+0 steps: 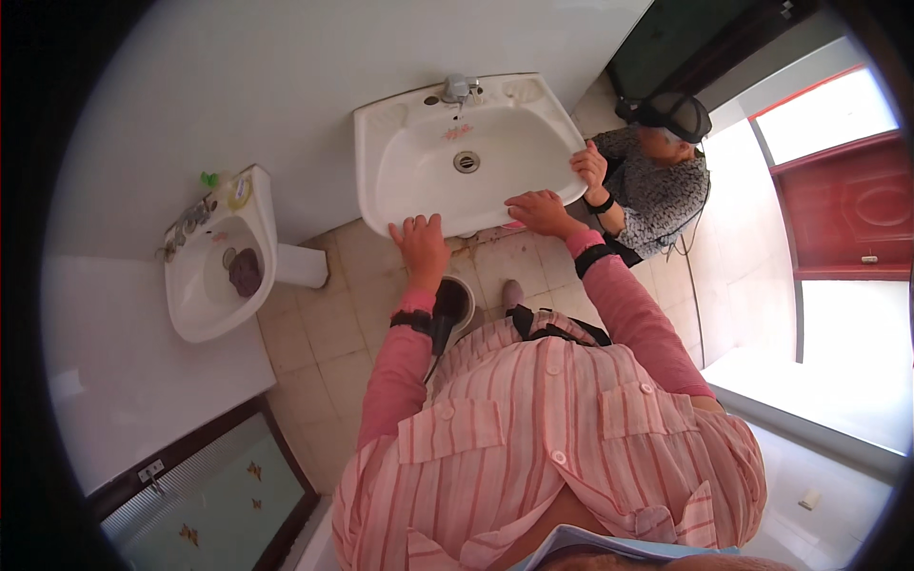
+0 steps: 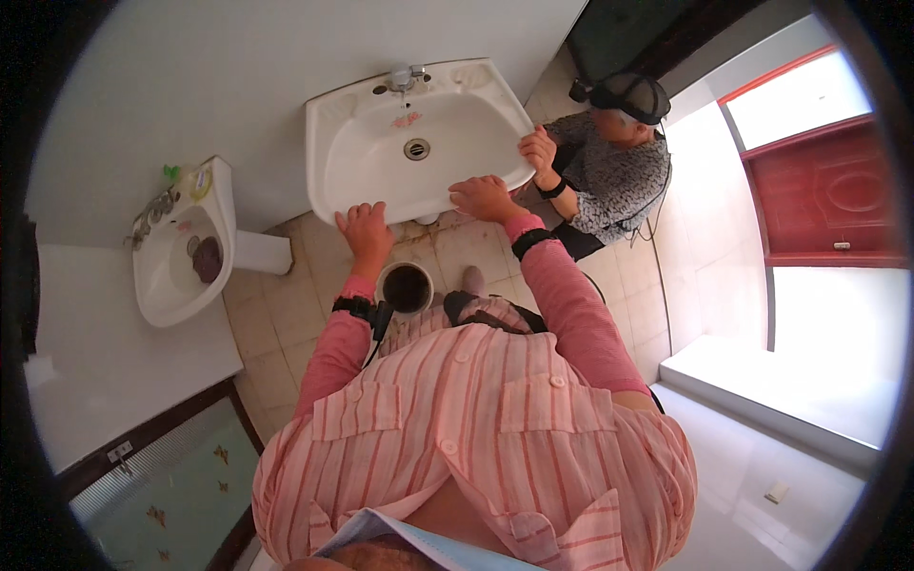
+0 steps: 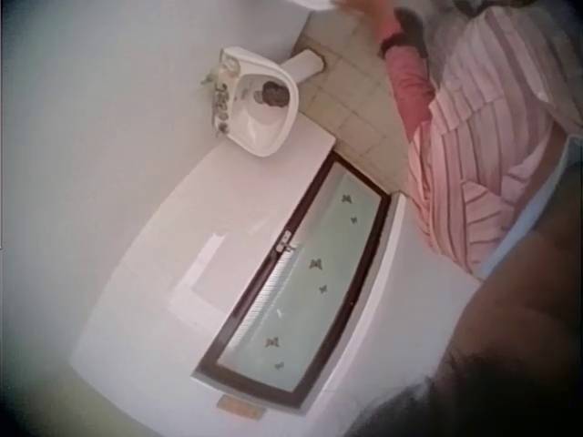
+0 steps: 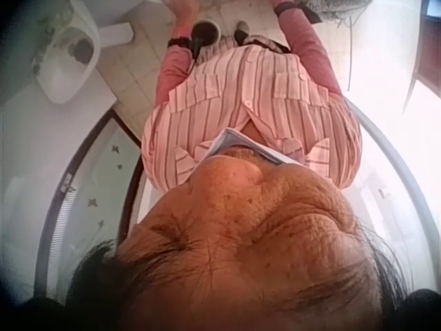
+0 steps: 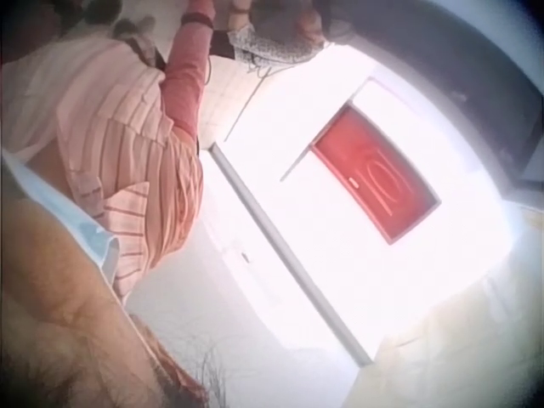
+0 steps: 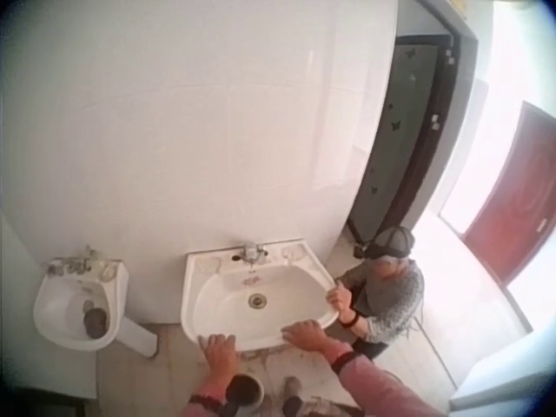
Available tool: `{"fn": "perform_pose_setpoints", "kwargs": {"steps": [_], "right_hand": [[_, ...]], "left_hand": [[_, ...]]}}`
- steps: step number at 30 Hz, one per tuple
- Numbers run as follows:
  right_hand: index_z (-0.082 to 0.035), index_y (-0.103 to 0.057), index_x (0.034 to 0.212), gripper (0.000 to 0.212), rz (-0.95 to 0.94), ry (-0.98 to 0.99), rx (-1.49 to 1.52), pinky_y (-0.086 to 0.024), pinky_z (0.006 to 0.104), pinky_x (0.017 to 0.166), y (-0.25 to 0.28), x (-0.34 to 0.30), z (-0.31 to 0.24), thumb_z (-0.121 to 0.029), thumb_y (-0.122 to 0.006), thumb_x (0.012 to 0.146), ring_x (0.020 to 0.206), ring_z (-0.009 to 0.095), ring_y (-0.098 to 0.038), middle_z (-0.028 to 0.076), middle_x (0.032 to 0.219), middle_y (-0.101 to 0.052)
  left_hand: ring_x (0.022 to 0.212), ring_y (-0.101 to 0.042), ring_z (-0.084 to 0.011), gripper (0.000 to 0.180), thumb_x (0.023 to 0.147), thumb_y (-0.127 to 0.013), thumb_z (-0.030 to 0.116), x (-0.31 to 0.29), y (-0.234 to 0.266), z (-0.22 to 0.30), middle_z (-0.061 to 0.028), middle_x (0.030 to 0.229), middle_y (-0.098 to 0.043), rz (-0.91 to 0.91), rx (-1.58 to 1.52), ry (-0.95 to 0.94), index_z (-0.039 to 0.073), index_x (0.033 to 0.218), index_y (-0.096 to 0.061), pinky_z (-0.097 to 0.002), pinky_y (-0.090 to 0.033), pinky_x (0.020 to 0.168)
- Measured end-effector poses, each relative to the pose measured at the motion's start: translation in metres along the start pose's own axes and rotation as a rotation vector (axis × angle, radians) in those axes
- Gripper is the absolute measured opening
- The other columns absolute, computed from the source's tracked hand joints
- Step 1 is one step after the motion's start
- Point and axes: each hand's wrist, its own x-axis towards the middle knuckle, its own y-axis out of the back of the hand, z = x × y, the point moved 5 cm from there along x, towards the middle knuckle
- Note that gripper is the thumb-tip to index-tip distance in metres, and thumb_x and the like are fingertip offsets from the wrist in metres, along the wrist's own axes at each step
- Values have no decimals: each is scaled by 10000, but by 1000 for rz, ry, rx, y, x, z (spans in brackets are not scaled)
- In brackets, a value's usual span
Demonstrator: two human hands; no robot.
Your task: Repairing or maintaining a bathroom sink by removing and cleaning components.
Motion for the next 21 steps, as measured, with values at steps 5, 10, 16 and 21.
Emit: {"fn": "perform_pose_setpoints", "kwargs": {"steps": [5, 10, 16, 21], "right_hand": [[-229, -565, 953, 235, -25, 51, -59, -372, 434, 859, 2, -1, -2, -355, -558, 755, 1004, 210, -501, -64, 1099, -538], [-231, -558, 991, 250, 71, -2, -3, -366, 447, 860, -8, 6, 15, -366, -514, 786, 1008, 202, -499, -69, 1096, -539], [-250, -562, 1102, 322, -79, -25, 19, -248, 414, 972, -8, 6, 9, -405, -426, 856, 1080, 254, -450, 36, 1078, -552], [-250, -559, 1109, 320, -71, 16, 22, -252, 406, 969, -7, 4, 5, -394, -424, 857, 1076, 253, -455, 30, 1096, -551]], "left_hand": [[956, -470, -250, 322, 616, -623, 71, 2, 2, 4, -44, 871, -531, -11, -3, 5, 132, 931, -588, -567, -222, 950], [911, -484, -257, 216, 640, -606, 83, 7, 7, 6, -56, 819, -527, 57, 23, -48, 122, 849, -569, -570, -242, 945], [1034, -463, -270, 461, 651, -552, 30, -1, 5, -3, -78, 1050, -529, -11, -135, -43, 163, 1092, -543, -536, -217, 982], [1103, -430, -291, 553, 632, -525, -19, -17, 17, -29, -126, 1144, -497, 109, -315, -54, 149, 1159, -507, -448, -274, 985]]}}
